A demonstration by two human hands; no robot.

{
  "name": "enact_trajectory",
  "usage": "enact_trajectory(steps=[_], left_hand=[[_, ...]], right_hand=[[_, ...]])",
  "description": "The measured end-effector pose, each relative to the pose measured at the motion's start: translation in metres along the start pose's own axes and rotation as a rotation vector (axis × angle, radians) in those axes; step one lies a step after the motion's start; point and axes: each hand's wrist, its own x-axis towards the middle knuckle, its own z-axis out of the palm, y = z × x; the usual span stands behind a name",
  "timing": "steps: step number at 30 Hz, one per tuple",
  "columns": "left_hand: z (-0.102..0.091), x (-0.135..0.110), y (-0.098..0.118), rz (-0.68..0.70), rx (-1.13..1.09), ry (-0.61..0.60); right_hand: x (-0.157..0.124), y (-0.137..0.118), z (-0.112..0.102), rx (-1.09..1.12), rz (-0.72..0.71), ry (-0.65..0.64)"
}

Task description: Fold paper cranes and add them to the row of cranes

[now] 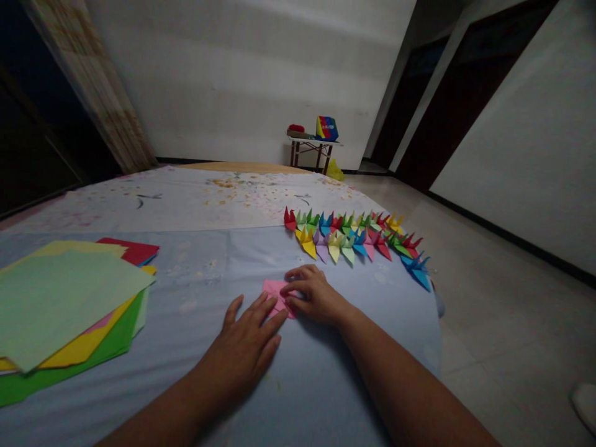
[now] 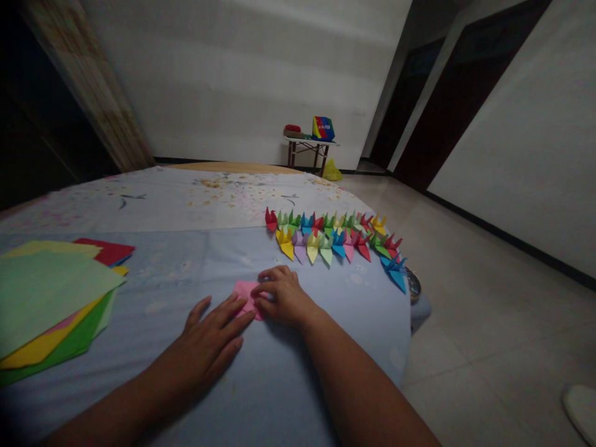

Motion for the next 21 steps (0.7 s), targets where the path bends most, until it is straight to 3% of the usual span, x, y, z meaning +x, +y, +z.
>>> enact_trajectory(steps=[6, 15, 21], left_hand=[[-0.001, 0.005, -0.014, 0.019, -0.004, 0.040], [-0.003, 0.003, -0.021, -0.025, -0.062, 0.057], [-0.016, 0.005, -0.024, -0.015, -0.099, -0.010]], right_hand=[[0.001, 0.000, -0.002, -0.018, 0.026, -0.059], [0.000, -0.006, 0.002, -0.048, 0.079, -0.030], [-0.001, -0.005, 0.007, -0.020, 0.116, 0.018]])
